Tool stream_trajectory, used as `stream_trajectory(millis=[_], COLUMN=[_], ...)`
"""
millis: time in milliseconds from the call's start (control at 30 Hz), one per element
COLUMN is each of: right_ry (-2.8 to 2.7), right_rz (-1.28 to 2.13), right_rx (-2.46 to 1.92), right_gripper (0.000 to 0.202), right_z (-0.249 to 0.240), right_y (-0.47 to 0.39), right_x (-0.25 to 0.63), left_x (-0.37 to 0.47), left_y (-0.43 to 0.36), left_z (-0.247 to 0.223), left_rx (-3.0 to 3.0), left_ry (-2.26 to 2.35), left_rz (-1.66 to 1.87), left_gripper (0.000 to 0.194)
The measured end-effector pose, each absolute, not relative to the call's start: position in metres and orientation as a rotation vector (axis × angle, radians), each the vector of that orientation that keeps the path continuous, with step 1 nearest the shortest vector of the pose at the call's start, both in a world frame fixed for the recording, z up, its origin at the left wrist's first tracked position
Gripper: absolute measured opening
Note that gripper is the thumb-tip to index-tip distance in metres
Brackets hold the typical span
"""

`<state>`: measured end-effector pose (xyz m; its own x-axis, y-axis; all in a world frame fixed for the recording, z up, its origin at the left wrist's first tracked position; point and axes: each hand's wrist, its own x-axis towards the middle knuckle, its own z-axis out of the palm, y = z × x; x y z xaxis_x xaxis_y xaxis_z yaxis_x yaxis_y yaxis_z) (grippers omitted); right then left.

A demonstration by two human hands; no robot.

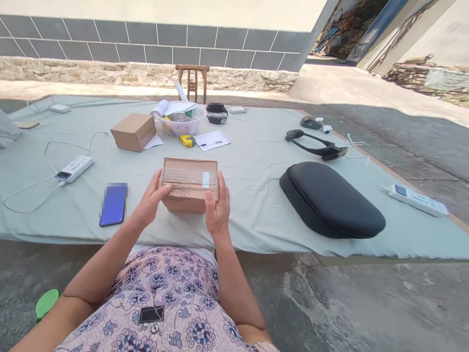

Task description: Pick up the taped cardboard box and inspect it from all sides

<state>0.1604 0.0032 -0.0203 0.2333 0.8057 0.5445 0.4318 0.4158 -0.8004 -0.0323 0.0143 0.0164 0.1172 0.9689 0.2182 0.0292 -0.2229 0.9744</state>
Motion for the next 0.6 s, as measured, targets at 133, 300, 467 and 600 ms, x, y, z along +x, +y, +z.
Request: stream_trajectory(millis=[133, 300, 467, 600], right_ry=[-1.382, -1.368, -1.360, -1.352], right_rz=[0.357, 0.375, 0.377, 0.389], right_rx=[-1.196, -1.209, -1.212, -1.210], right_gripper=[0.061, 0.061, 0.061, 0.061], right_z=[-0.019, -0.017, -0.017, -0.019], right_y=[0.000, 0.000, -0.003, -0.008], right_x=[0.157, 0.153, 0.152, 0.150], left_x=[-0.025, -0.024, -0.021, -0.019], left_y=[0.007, 0.009, 0.005, -0.004], left_z=[0.013, 0.015, 0.012, 0.013], left_rx=[1.460, 1.490, 1.395, 1.375], left_ry=[1.064, 1.082, 1.088, 1.149], left_rz=[1.316, 1.301, 1.299, 1.298], left_gripper=[0.066, 0.064, 0.069, 0.071])
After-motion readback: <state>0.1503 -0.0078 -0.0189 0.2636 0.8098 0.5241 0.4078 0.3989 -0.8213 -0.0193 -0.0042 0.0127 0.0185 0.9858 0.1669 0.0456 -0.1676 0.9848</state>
